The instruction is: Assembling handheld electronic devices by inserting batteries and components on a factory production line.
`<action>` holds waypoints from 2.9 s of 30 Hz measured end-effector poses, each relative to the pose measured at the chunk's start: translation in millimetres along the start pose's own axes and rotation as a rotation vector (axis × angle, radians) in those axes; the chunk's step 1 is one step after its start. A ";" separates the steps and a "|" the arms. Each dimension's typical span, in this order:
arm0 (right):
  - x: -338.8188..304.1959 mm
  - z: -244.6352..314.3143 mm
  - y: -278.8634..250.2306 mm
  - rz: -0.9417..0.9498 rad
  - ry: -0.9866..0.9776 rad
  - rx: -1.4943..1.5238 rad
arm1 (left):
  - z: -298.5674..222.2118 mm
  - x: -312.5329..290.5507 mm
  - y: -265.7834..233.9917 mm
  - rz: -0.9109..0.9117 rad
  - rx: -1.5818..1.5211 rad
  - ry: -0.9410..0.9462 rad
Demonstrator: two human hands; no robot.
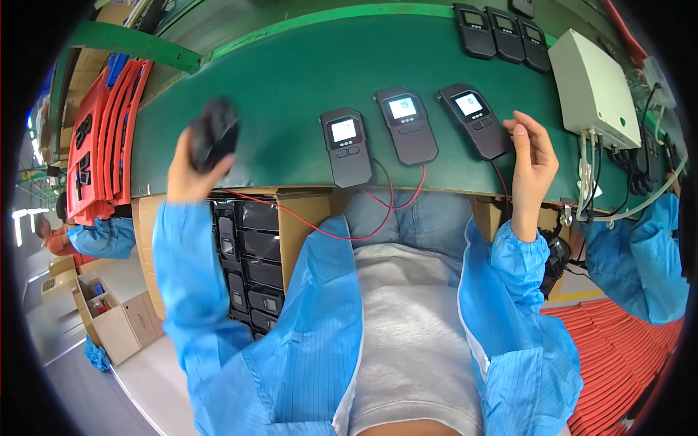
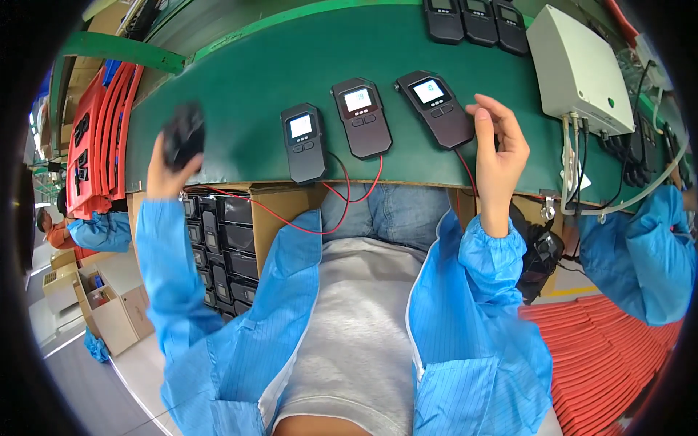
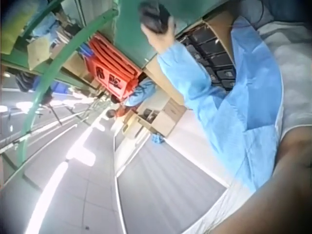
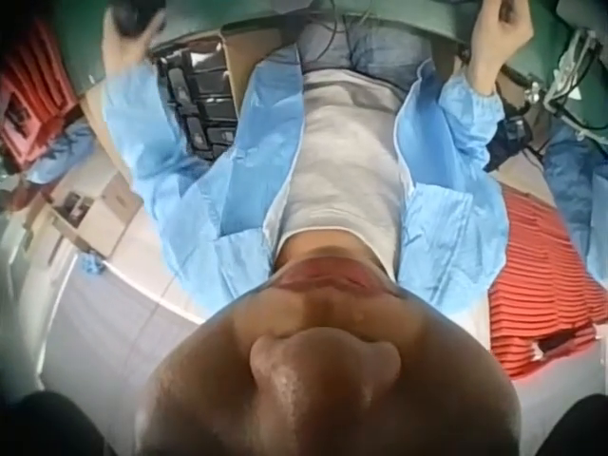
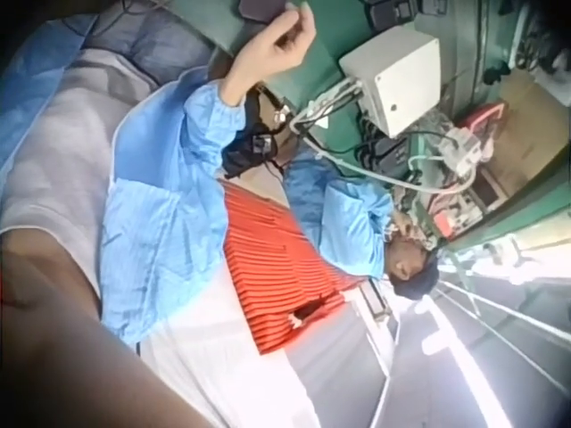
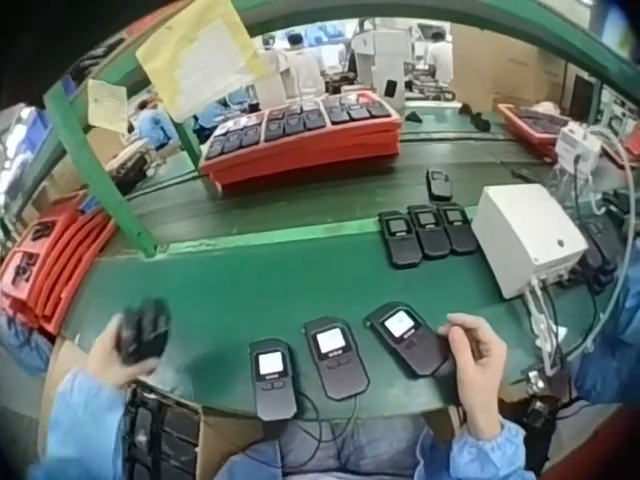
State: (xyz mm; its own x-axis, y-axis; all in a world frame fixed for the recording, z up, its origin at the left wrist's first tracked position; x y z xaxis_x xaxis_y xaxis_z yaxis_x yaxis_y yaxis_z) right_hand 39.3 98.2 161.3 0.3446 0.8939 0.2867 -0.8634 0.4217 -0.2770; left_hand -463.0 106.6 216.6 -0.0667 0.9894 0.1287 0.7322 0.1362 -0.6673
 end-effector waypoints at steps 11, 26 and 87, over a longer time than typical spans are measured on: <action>-0.6 -2.9 3.3 0.032 0.055 0.060 | -60.2 173.6 157.0 0.035 0.467 -0.070; 3.8 -0.9 3.4 0.020 0.091 0.067 | 2.4 165.7 120.6 -0.092 0.265 -0.297; -13.4 6.0 3.1 -0.009 -0.169 -0.368 | 90.0 -361.9 5.3 0.808 0.481 0.058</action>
State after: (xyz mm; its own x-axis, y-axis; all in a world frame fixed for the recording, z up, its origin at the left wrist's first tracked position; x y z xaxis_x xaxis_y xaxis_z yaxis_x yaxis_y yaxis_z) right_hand 29.8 86.6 162.1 0.2594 0.8653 0.4289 -0.6607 0.4829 -0.5747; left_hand -496.0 -246.3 100.5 0.3827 0.7907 -0.4778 0.1825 -0.5717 -0.7999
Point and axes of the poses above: each hand's wrist, its own x-axis towards the middle knuckle, its own y-axis out of the palm, z = x × y, the point moved 4 cm from there along x, towards the middle knuckle, and after that the axes turned 8 degrees about -x, right-handed, at the moved point
